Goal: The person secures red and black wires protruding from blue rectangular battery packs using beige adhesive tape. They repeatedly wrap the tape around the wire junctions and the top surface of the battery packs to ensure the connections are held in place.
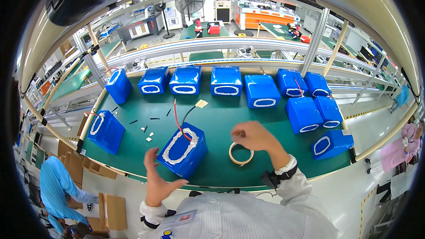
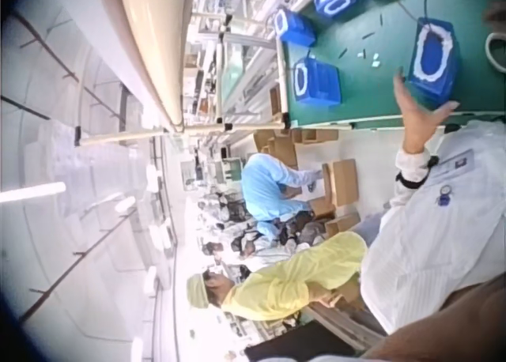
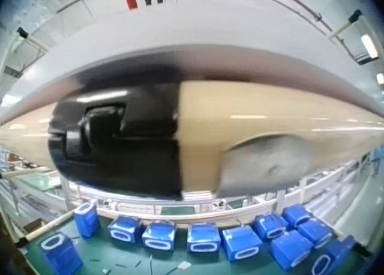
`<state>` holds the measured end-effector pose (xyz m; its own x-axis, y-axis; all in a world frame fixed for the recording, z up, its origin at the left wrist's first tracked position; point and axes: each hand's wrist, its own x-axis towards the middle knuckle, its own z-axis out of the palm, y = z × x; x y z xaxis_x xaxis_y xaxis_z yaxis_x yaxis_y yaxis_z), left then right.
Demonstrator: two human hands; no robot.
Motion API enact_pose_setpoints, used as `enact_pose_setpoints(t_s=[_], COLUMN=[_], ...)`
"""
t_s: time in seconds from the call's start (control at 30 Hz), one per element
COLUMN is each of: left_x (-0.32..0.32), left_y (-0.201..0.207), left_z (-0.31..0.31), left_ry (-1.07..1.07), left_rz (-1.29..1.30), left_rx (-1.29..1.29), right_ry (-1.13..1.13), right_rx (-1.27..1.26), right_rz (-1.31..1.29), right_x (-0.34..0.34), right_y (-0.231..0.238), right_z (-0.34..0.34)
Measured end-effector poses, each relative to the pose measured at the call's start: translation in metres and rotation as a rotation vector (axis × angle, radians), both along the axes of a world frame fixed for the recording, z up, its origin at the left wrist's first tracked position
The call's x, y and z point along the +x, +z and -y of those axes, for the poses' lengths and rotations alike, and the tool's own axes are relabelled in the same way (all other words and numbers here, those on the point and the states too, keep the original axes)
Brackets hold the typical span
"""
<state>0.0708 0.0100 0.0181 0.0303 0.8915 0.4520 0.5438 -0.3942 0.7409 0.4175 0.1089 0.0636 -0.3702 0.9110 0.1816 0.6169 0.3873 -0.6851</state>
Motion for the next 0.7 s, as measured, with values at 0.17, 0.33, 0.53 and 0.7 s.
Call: enact_pose_setpoints(t_s=[0.17,0.33,0.53,0.7], left_x=[0.018,0.024,0.033,0.036], left_y=[0.009,-0.006,-0.003,-0.005], left_z=[-0.004,-0.012,-0.008,-0.007], left_ry=[0.065,0.073,0.097,0.148], left_rz=[-0.085,0.053,0.052,0.061], left_rx=[-0.034,-0.045,-0.05,0.005], right_ry=[0.0,0.21,0.441,0.405], right_rx=[-0.282,-0.748,-0.655,-0.686], right_rz=[-0.381,-0.663,-0.751,-0.775], right_x=[-0.024,-0.108,-0.143,-0.139], right_y=[0.013,0.025,0.036,0.042], right_z=[-0.068,-0.124,-0.116,-0.11])
